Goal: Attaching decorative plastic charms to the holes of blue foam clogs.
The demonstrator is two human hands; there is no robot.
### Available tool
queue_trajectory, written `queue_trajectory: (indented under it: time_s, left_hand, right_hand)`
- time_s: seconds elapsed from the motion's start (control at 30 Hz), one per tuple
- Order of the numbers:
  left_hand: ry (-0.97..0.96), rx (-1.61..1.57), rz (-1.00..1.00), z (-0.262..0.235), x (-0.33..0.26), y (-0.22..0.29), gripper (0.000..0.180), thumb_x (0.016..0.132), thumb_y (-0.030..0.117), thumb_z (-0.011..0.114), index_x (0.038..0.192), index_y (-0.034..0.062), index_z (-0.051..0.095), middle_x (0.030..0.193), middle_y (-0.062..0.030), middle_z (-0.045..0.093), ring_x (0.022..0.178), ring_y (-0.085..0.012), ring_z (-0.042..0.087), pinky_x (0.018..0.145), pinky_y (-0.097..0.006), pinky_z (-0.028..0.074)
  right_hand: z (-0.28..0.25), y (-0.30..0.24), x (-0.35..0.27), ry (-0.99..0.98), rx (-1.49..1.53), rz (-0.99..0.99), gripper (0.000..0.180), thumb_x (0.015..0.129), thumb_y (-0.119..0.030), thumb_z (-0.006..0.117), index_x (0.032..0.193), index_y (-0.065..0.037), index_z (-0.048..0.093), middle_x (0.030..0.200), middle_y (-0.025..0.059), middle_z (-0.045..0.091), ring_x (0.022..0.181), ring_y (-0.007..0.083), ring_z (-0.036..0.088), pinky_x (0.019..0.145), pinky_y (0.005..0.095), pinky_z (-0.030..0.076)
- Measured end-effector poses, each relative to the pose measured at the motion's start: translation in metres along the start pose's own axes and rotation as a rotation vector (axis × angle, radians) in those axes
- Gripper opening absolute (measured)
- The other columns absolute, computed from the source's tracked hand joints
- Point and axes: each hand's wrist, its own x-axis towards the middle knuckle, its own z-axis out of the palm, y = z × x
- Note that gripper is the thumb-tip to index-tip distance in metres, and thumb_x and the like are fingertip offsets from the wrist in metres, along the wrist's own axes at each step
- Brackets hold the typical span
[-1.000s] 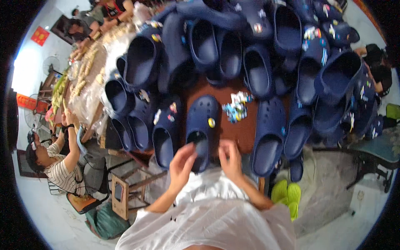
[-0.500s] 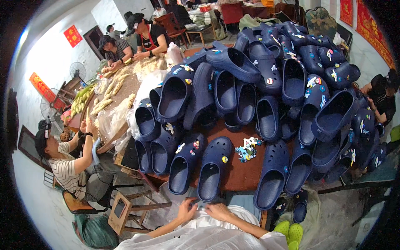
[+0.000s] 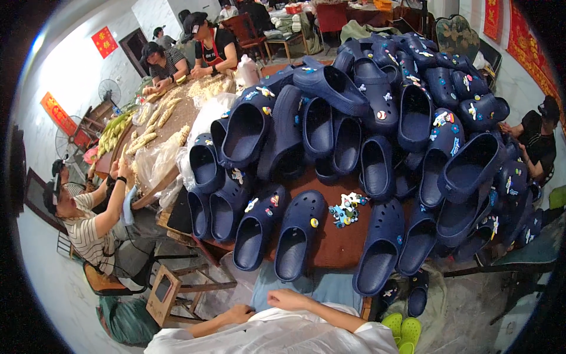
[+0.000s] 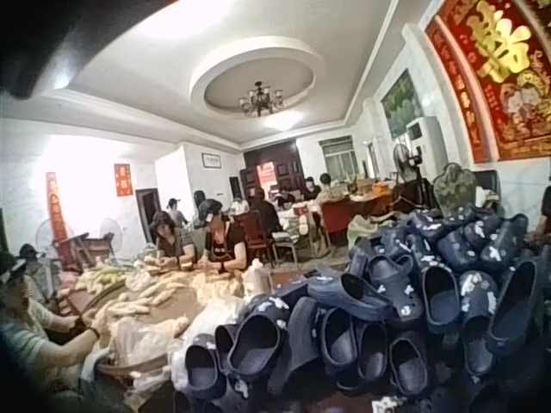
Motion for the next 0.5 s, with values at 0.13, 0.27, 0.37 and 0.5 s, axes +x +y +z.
queue_trajectory:
  time_s: [0.13, 0.27, 0.37, 0.5]
  left_hand:
    - [-0.22, -0.297, 0.001, 0.032, -0.012, -0.036, 0.049, 0.087, 0.047, 0.049, 0.108, 0.0082, 0.07, 0.107, -0.0245, 0.066, 0.102, -0.0373, 0.064, 0.087, -0.044, 0.049]
    - [-0.162, -0.182, -0.3, -0.01, -0.03, 0.019, 0.05, 0.088, 0.047, 0.051, 0.11, 0.0063, 0.069, 0.108, -0.0228, 0.067, 0.101, -0.035, 0.065, 0.085, -0.043, 0.049]
    - [-0.02, -0.376, -0.318, 0.011, -0.028, 0.0, 0.042, 0.089, 0.04, 0.054, 0.102, 0.0034, 0.069, 0.096, -0.0202, 0.07, 0.088, -0.0294, 0.068, 0.077, -0.042, 0.051]
    - [0.2, -0.752, -0.076, 0.031, -0.013, -0.009, 0.028, 0.088, 0.025, 0.059, 0.102, 0.0009, 0.063, 0.083, -0.0136, 0.068, 0.072, -0.0224, 0.062, 0.069, -0.036, 0.049]
  right_hand:
    - [0.013, 0.024, 0.025, 0.132, -0.349, 0.019, 0.03, 0.089, -0.031, 0.06, 0.094, -0.002, 0.062, 0.094, 0.019, 0.066, 0.092, 0.0345, 0.063, 0.079, 0.044, 0.048]
    - [0.021, 0.025, 0.033, 0.096, -0.381, 0.032, 0.036, 0.084, -0.035, 0.066, 0.094, -0.001, 0.062, 0.093, 0.0197, 0.067, 0.09, 0.0364, 0.064, 0.077, 0.0461, 0.049]
    - [0.015, 0.019, 0.032, 0.096, -0.303, 0.058, 0.04, 0.082, -0.039, 0.069, 0.092, -0.001, 0.063, 0.092, 0.0198, 0.067, 0.088, 0.0361, 0.065, 0.075, 0.0456, 0.05]
    - [0.012, 0.018, 0.03, 0.137, -0.296, -0.022, 0.033, 0.078, -0.034, 0.07, 0.086, -0.002, 0.063, 0.086, 0.0195, 0.067, 0.085, 0.0369, 0.065, 0.074, 0.0476, 0.049]
